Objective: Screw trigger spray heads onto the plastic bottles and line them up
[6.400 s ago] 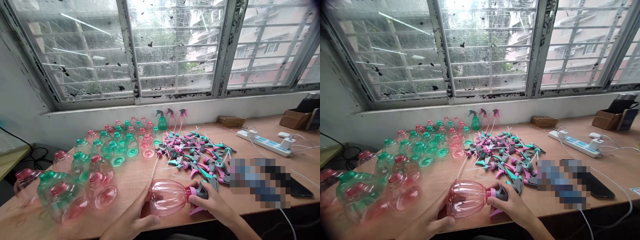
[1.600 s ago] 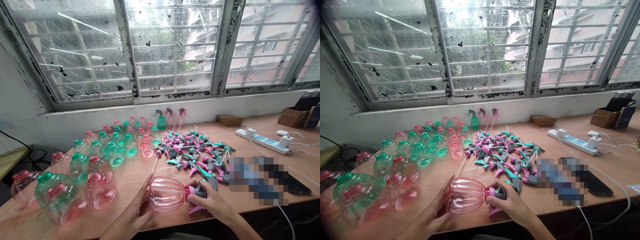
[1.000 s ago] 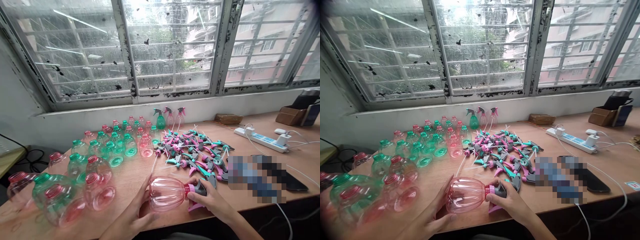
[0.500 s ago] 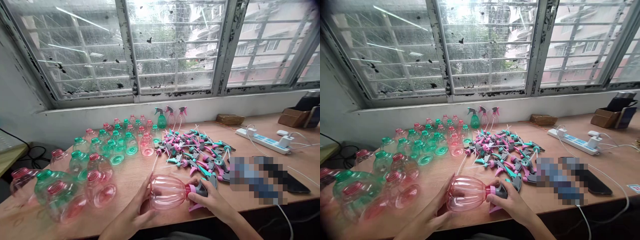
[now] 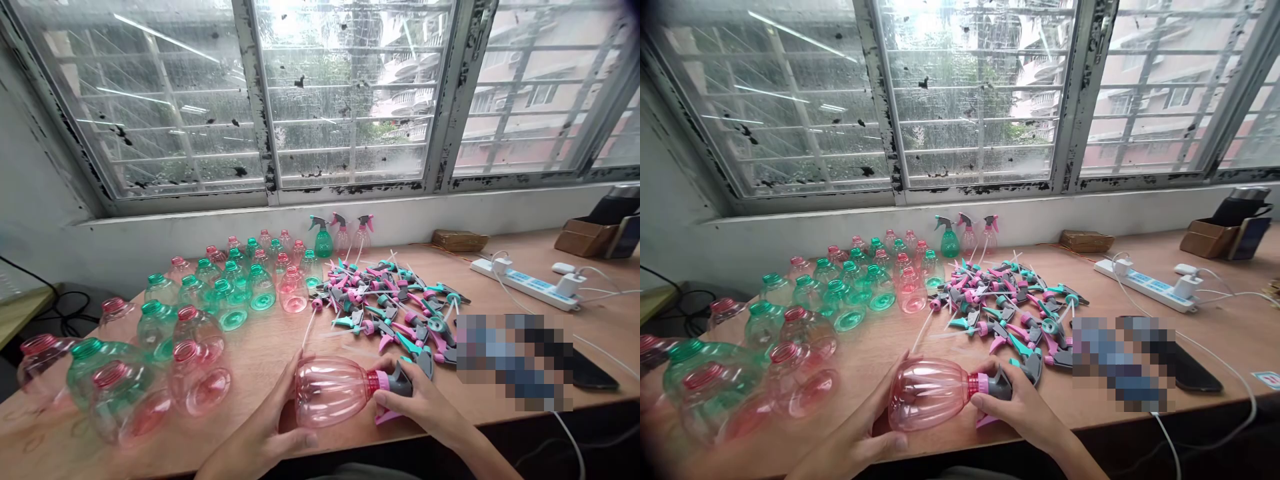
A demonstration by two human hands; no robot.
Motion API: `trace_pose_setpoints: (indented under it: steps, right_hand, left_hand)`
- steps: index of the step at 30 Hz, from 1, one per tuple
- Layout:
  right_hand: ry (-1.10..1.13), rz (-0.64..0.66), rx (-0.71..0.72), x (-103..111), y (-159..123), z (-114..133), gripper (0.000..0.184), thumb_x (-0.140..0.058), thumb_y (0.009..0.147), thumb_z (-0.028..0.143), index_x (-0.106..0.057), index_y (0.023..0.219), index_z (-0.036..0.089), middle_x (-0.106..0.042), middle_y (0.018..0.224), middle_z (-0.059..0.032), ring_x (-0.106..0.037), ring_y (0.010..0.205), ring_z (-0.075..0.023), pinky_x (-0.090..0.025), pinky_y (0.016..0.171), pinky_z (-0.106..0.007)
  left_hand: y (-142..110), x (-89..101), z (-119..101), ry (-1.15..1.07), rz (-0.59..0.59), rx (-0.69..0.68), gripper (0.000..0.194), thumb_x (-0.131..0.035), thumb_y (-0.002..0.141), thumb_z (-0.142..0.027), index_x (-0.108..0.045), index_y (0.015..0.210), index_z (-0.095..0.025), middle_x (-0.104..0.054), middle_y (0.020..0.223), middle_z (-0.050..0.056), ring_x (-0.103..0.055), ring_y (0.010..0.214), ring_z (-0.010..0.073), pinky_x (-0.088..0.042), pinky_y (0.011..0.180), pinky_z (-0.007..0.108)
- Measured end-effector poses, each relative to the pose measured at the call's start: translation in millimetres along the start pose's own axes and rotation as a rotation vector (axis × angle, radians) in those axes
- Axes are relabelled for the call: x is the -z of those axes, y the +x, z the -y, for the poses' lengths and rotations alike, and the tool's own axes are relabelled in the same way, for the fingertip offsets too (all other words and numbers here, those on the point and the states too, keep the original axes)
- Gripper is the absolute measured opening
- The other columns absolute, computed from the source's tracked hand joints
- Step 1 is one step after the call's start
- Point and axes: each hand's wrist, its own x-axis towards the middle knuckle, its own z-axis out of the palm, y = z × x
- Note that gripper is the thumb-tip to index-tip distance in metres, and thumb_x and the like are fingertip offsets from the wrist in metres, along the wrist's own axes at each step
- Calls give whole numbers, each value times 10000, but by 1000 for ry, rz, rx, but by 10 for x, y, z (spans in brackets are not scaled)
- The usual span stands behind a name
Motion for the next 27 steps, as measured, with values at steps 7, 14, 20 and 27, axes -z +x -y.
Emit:
trace_pose_setpoints:
  steps: [7, 14, 20, 27]
  right_hand:
    - [-20, -3, 7, -7, -2, 0, 360, -845, 791, 496, -720, 987, 221, -668, 809, 29, -605, 735, -191, -516, 699, -278]
    - [-41, 7, 20, 5, -11, 8, 292, -816, 818, 427, -708, 1008, 233, -668, 880, 22, -622, 785, -202, -522, 752, -294]
    - [-43, 20, 33, -3, -19, 35, 283, -820, 801, 422, -719, 993, 241, -669, 884, 13, -631, 814, -214, -541, 736, -276]
    - [-60, 5, 14, -9, -17, 39, 318, -811, 792, 450, -704, 998, 232, -678, 844, 22, -661, 757, -213, -565, 734, -297]
  left_hand:
    - [-2, 29, 76, 88, 9, -45, 1000, -711, 931, -282, -9, 1622, -451, -142, 1756, -21, -176, 1600, 314, -165, 1315, 497]
    - [-11, 1, 57, 73, -6, -44, 1029, -714, 926, -256, 20, 1629, -421, -111, 1763, -1, -132, 1611, 298, -129, 1324, 472]
    - [-6, -2, 6, -63, 40, -31, 996, -759, 889, -255, -109, 1628, -407, -153, 1752, 17, -205, 1593, 319, -221, 1300, 482]
    - [-30, 15, 42, 71, 4, -87, 927, -707, 942, -267, -102, 1629, -413, -135, 1760, 3, -169, 1603, 314, -169, 1318, 469]
